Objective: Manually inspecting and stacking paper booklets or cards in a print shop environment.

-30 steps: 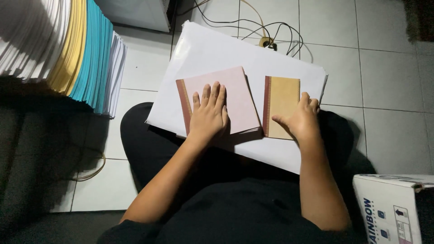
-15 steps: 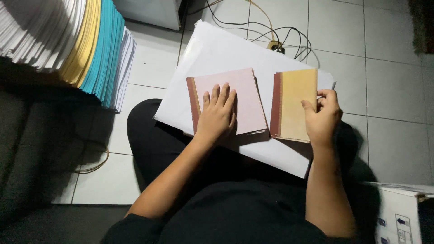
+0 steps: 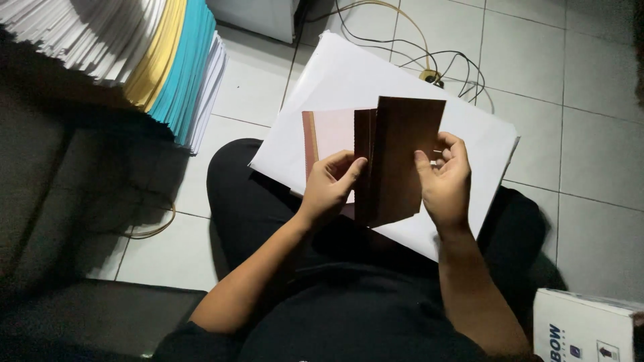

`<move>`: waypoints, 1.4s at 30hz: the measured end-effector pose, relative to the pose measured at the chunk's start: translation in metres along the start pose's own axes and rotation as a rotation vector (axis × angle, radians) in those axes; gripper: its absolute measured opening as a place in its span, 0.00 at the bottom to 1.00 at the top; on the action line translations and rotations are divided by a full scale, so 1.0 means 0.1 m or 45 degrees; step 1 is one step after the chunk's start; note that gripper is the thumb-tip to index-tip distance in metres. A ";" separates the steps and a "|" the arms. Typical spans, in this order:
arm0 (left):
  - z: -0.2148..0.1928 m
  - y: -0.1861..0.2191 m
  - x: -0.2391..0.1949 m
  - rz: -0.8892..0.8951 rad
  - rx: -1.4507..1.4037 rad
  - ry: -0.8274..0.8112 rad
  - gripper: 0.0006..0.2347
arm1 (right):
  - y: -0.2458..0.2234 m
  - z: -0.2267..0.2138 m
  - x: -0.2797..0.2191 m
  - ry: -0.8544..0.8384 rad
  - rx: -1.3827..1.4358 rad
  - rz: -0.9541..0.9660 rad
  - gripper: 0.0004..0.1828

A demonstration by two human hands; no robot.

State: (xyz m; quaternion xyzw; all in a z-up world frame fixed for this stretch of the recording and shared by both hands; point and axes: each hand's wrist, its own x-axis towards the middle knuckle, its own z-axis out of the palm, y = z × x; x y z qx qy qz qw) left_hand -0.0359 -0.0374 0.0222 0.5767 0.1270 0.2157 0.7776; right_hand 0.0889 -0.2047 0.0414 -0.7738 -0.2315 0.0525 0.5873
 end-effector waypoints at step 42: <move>-0.70 -0.22 -0.02 -0.552 0.081 0.252 0.23 | 0.27 0.00 0.29 -0.219 0.691 0.690 0.05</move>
